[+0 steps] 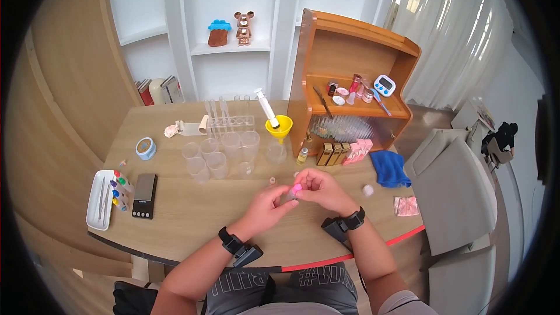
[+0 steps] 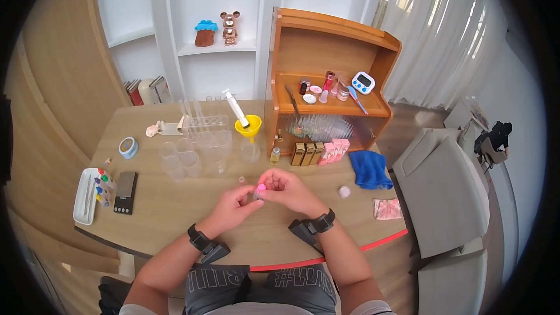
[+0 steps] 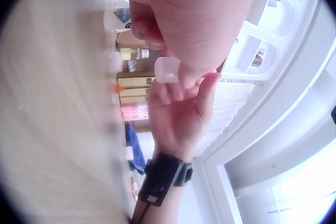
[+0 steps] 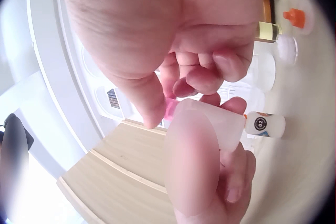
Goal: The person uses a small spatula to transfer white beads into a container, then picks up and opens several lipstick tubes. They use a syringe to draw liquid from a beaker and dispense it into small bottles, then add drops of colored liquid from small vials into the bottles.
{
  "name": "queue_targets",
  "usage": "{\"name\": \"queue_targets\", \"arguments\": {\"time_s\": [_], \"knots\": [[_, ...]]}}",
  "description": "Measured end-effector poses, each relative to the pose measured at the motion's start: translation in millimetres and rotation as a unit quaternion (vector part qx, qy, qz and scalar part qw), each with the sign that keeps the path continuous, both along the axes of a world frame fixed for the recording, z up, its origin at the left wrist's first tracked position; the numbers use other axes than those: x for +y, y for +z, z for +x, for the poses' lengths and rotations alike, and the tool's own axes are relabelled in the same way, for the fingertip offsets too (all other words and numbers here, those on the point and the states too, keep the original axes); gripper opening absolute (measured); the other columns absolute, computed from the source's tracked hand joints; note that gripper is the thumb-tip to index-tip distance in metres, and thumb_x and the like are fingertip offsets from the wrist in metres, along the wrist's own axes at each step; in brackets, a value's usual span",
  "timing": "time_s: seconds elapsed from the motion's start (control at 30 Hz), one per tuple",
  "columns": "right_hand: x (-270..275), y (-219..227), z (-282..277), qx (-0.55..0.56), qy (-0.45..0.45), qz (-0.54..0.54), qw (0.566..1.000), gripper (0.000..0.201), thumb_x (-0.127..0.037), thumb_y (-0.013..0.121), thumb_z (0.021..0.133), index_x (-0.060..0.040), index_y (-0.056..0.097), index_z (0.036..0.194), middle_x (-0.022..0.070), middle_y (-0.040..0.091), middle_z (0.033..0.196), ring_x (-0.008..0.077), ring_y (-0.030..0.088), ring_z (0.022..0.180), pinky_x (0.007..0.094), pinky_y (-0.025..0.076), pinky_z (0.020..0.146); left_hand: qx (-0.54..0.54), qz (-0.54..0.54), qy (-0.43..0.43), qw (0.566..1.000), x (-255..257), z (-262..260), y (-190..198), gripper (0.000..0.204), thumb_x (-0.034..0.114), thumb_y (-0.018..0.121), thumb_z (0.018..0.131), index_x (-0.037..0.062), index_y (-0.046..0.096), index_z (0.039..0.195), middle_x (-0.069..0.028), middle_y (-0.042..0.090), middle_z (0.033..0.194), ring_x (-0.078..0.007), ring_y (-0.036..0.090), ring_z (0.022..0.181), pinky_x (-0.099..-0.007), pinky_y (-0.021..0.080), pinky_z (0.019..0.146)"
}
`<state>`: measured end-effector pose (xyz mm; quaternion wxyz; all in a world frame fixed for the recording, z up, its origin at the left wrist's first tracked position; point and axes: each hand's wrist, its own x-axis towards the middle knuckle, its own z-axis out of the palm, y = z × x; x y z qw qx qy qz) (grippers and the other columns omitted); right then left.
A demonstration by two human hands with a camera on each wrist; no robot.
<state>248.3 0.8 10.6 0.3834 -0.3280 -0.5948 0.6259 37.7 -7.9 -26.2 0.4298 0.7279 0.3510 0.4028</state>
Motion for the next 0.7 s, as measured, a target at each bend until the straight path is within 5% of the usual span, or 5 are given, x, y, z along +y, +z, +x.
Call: {"name": "queue_targets", "arguments": {"time_s": [0.17, 0.37, 0.47, 0.7], "knots": [[-4, 11, -5, -0.018, -0.034, -0.015, 0.999, 0.026, 0.0, 0.071, 0.091, -0.0058, 0.058, 0.113, -0.0023, 0.063, 0.097, 0.0061, 0.062, 0.091, 0.0233, 0.052, 0.079, 0.008, -0.007, 0.004, 1.0, 0, 1, 0, 0.034, 0.021, 0.076, 0.09, 0.0056, 0.069, 0.12, -0.0007, 0.045, 0.061, -0.0103, 0.041, 0.053, -0.0298, 0.035, 0.05], [-3, -3, -5, 0.033, -0.027, 0.025, 0.999, 0.022, -0.005, 0.069, 0.095, -0.0038, 0.059, 0.115, -0.0026, 0.063, 0.097, 0.0041, 0.059, 0.092, 0.022, 0.05, 0.079, 0.009, 0.003, 0.015, 1.0, 1, 2, -1, 0.034, 0.022, 0.077, 0.089, 0.0059, 0.069, 0.119, -0.0008, 0.044, 0.06, -0.0105, 0.041, 0.053, -0.03, 0.034, 0.05], [-7, 11, -7, -0.01, -0.022, -0.003, 1.0, 0.023, -0.005, 0.069, 0.095, -0.004, 0.061, 0.117, -0.0033, 0.063, 0.097, 0.0035, 0.059, 0.091, 0.021, 0.049, 0.079, -0.007, 0.01, 0.003, 1.0, 3, 1, -5, 0.034, 0.014, 0.076, 0.09, 0.0044, 0.068, 0.122, 0.005, 0.041, 0.061, -0.0039, 0.036, 0.053, -0.0256, 0.03, 0.049], [-1, -7, -6, -0.003, -0.043, 0.05, 0.998, 0.027, -0.008, 0.069, 0.096, -0.005, 0.063, 0.122, -0.0075, 0.054, 0.088, 0.0016, 0.051, 0.081, 0.0197, 0.044, 0.071, -0.006, 0.01, 0.013, 1.0, 3, 1, -4, 0.034, 0.02, 0.077, 0.09, 0.0055, 0.068, 0.119, -0.0008, 0.043, 0.059, -0.0102, 0.04, 0.051, -0.03, 0.034, 0.049]]}}
